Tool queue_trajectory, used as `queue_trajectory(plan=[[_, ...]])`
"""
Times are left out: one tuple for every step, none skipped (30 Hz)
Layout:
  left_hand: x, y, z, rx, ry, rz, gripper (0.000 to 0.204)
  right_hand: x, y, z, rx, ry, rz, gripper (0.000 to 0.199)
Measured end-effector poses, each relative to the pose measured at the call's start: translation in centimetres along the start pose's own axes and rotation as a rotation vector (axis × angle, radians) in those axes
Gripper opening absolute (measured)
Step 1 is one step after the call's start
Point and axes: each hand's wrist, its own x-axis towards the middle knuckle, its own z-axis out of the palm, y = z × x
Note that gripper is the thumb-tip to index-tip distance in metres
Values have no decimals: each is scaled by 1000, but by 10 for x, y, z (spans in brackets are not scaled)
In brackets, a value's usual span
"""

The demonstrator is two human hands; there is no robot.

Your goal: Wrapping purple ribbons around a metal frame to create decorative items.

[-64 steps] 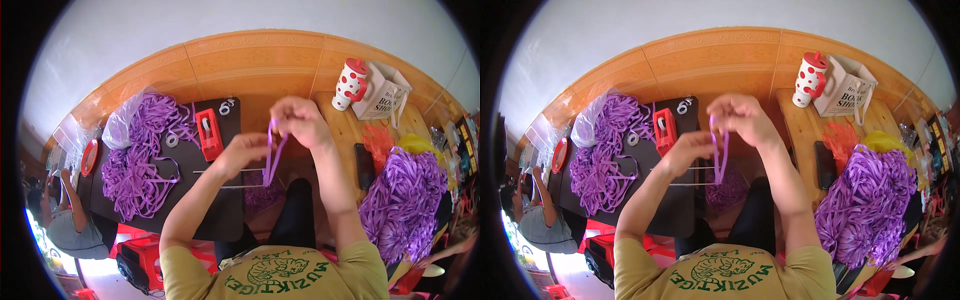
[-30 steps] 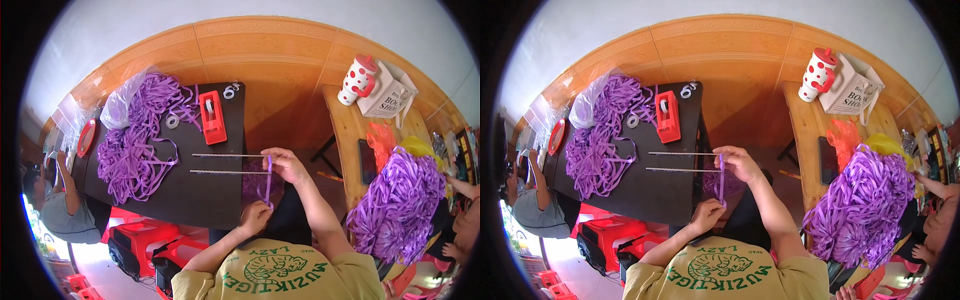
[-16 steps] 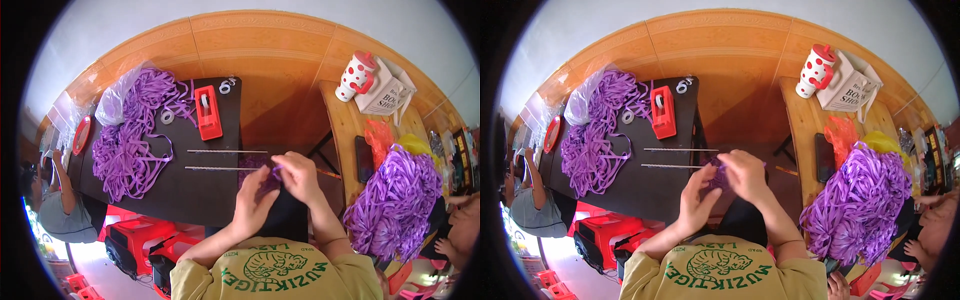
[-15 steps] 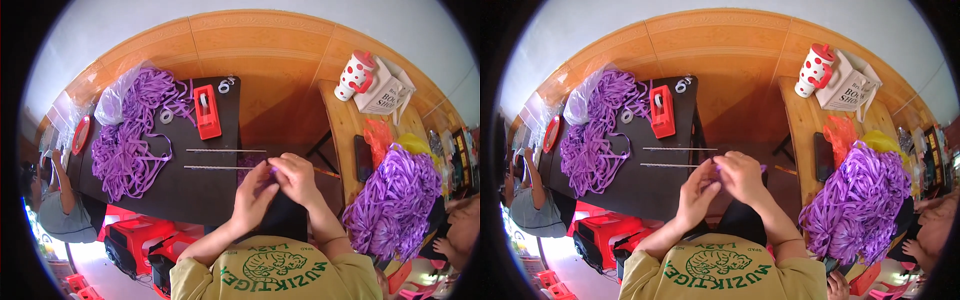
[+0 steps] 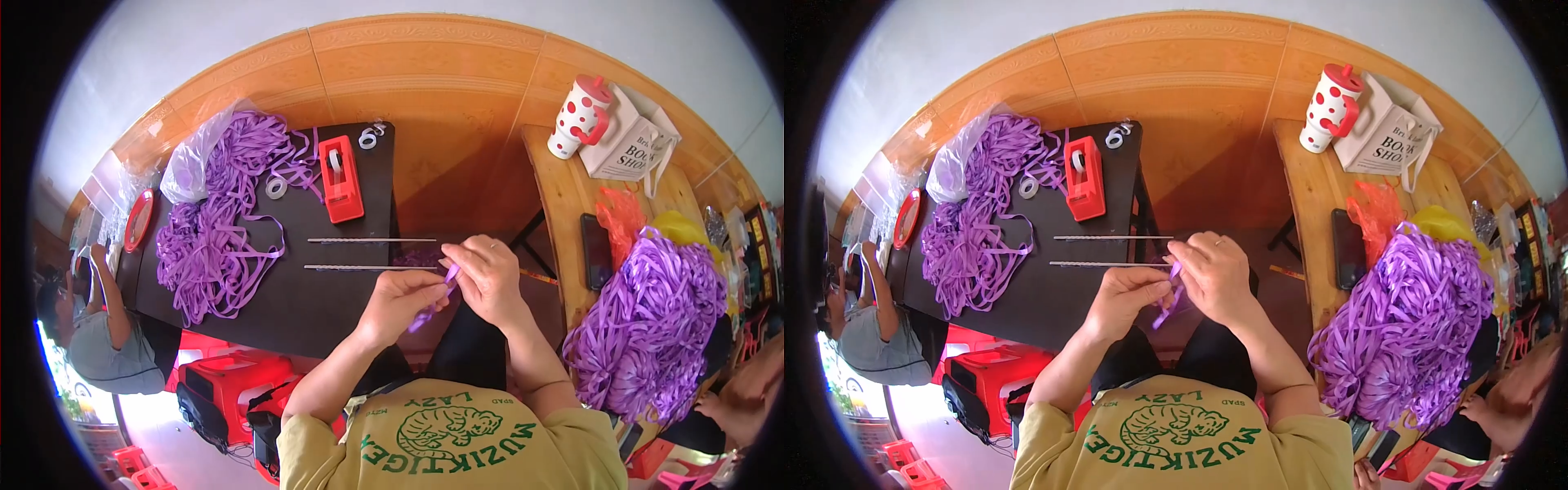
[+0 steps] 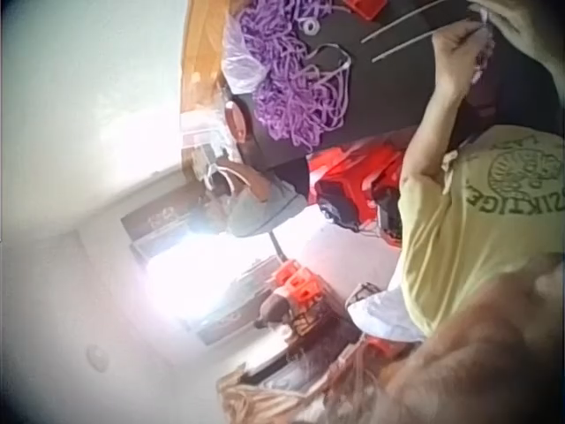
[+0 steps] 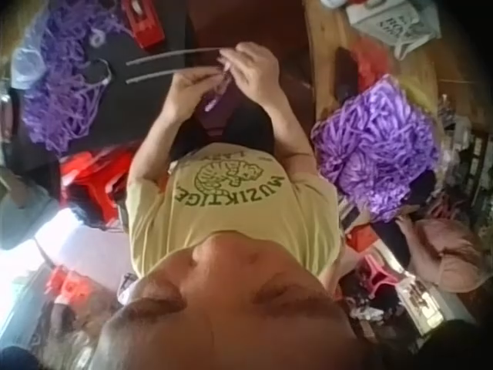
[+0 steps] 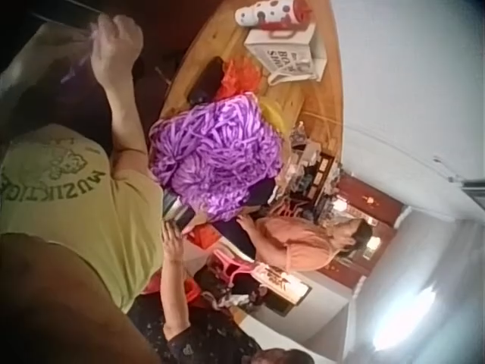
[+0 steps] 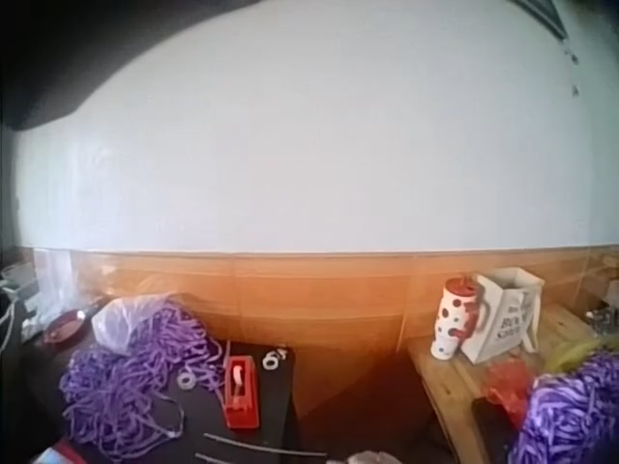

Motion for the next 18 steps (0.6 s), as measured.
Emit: queue_trajectory(plan=[[-2,1,-5,37,-19,-24,15,2,2,0,-50,3,-20,27],[-6,9,-6,35,-24,-28,15,3,9,2,-55,1,-14,27],[-9,21,-6,-24,-11,-15,13,-1,23,8,-47,22,-2,25],[-13,29,-7,-82,5,-3,12,-8,38,15,-38,42,9,23],[-16,34,-14,-106,26,33,12,-18,54,24,-20,-6,68,17],[-18,39,-18,-136,43,76,13,-29,68,32,-29,-5,73,17],[-22,48,-21,-185,28,96,13,-38,80,42,118,-38,128,14],[-25,56,-22,-236,11,114,14,-47,89,49,263,-70,184,11],[-28,64,-23,-236,12,112,14,-56,94,54,219,-143,203,9],[-31,71,-23,-267,-18,163,14,-64,97,61,220,-144,205,9],[-33,77,-22,-299,-46,215,15,-71,97,66,358,-185,326,11],[-34,82,-20,-302,-44,213,15,-78,97,70,495,-224,448,13],[-35,86,-17,-263,-10,205,16,-85,99,72,602,-276,519,17],[-36,89,-15,-222,29,198,16,-86,97,73,604,-280,519,17],[-36,90,-16,-230,5,188,17,-88,96,74,649,-333,549,18],[-36,91,-16,-230,7,187,17,-89,95,74,694,-385,579,19],[-35,92,-15,-216,15,177,18,-92,94,75,693,-383,581,19],[-34,93,-16,-202,22,167,19,-95,92,76,758,-335,646,18]])
